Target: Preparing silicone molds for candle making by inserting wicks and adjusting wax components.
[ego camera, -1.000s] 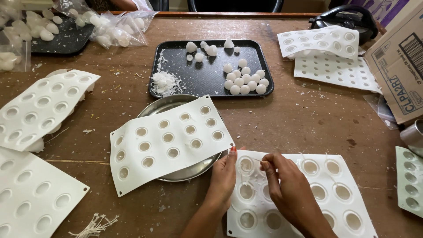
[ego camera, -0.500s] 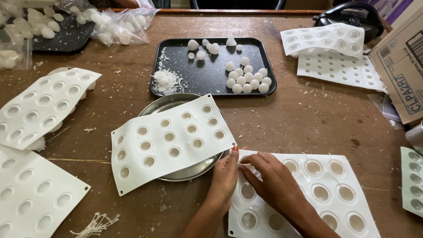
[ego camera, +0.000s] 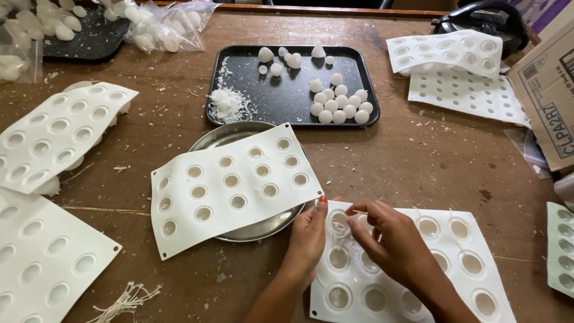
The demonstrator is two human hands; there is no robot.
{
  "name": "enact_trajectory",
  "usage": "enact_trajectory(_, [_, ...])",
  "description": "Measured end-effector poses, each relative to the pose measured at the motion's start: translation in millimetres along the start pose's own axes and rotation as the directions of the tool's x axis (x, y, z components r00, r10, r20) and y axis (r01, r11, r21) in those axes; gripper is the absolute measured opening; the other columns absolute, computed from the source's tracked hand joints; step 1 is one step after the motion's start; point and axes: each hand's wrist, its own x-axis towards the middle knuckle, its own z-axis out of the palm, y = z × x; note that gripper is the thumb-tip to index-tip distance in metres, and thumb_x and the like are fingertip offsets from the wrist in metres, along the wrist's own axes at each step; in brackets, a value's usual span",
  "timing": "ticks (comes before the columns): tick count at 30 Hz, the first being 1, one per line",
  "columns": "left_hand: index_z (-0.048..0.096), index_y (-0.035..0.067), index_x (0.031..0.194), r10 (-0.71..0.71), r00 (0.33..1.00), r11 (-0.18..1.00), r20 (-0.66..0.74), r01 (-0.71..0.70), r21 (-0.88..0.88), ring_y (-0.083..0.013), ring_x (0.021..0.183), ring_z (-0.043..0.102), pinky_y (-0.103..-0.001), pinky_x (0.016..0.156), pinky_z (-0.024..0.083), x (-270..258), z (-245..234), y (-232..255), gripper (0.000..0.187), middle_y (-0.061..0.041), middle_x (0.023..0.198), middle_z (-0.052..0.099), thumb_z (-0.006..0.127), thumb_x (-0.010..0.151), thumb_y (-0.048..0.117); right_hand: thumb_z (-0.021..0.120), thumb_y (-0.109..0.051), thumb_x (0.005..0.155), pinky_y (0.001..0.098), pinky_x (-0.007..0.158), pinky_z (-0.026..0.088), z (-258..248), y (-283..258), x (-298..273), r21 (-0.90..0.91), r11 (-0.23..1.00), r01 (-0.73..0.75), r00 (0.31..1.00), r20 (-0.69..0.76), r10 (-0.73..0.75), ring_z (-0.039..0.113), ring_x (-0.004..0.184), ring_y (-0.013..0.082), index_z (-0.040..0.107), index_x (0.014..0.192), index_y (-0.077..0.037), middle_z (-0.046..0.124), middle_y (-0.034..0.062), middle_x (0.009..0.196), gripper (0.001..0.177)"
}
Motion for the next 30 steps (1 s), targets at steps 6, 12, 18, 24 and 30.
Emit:
enact_trajectory(6, [0.069, 0.000, 0.128, 0.119, 0.992, 0.992, 0.043, -0.121, 0.043, -0.0066, 0.105, 0.068, -0.022, 0.094, 0.051, -4, 2, 5, 0.056, -0.010, 0.113, 0.076, 0.038, 0.107, 0.042, 0.076, -0.035, 0.082, 0.0359, 0.063, 0.058, 14, -6, 2, -0.037, 0.999, -0.004, 1.000, 0.030, 0.006, 0.074, 0.068, 0.0227, 0.078, 0.111, -0.015, 0.080, 0.0077, 0.092, 0.035])
enact_trajectory(12, [0.069, 0.000, 0.128, 0.127, 0.991, 0.991, 0.035, -0.128, 0.042, -0.0093, 0.093, 0.067, -0.027, 0.087, 0.054, 0, 2, -2, 0.053, -0.010, 0.105, 0.077, 0.041, 0.107, 0.039, 0.073, -0.030, 0.083, 0.0387, 0.066, 0.058, 16, -7, -5, -0.103, 0.984, 0.148, 0.985, -0.074, -0.156, 0.075, 0.074, 0.0267, 0.076, 0.094, -0.008, 0.079, 0.0095, 0.088, 0.025])
enact_trajectory(18, [0.069, 0.001, 0.129, 0.142, 0.989, 0.989, 0.031, -0.144, 0.045, -0.0075, 0.081, 0.066, -0.026, 0.075, 0.056, -8, 6, 7, 0.052, -0.007, 0.094, 0.077, 0.040, 0.108, 0.038, 0.069, -0.030, 0.088, 0.0375, 0.061, 0.053, 16, -10, -10, -0.056, 0.998, 0.013, 0.999, -0.050, -0.016, 0.069, 0.062, 0.0240, 0.074, 0.092, -0.005, 0.075, 0.0114, 0.074, 0.025])
enact_trajectory(24, [0.069, 0.001, 0.128, 0.081, 0.997, 0.997, 0.020, -0.081, -0.005, -0.0074, 0.080, 0.066, -0.026, 0.074, 0.055, -7, 6, 7, 0.051, -0.005, 0.091, 0.076, 0.040, 0.107, 0.037, 0.065, -0.028, 0.095, 0.0313, 0.050, 0.045, 0, -7, -9, 0.158, 0.970, -0.185, 0.983, 0.027, 0.184, 0.055, 0.052, 0.0117, 0.075, 0.102, -0.008, 0.068, 0.0056, 0.061, 0.023])
enact_trajectory(30, [0.069, 0.001, 0.129, 0.061, 0.996, 0.997, 0.062, -0.058, -0.049, -0.0084, 0.092, 0.068, -0.025, 0.086, 0.056, -4, 3, 6, 0.055, -0.008, 0.102, 0.075, 0.037, 0.108, 0.041, 0.074, -0.023, 0.092, 0.0326, 0.051, 0.044, 3, -3, -5, 0.055, 0.993, -0.103, 0.991, 0.090, 0.098, 0.049, 0.054, 0.0150, 0.079, 0.116, -0.018, 0.059, 0.0115, 0.063, 0.024])
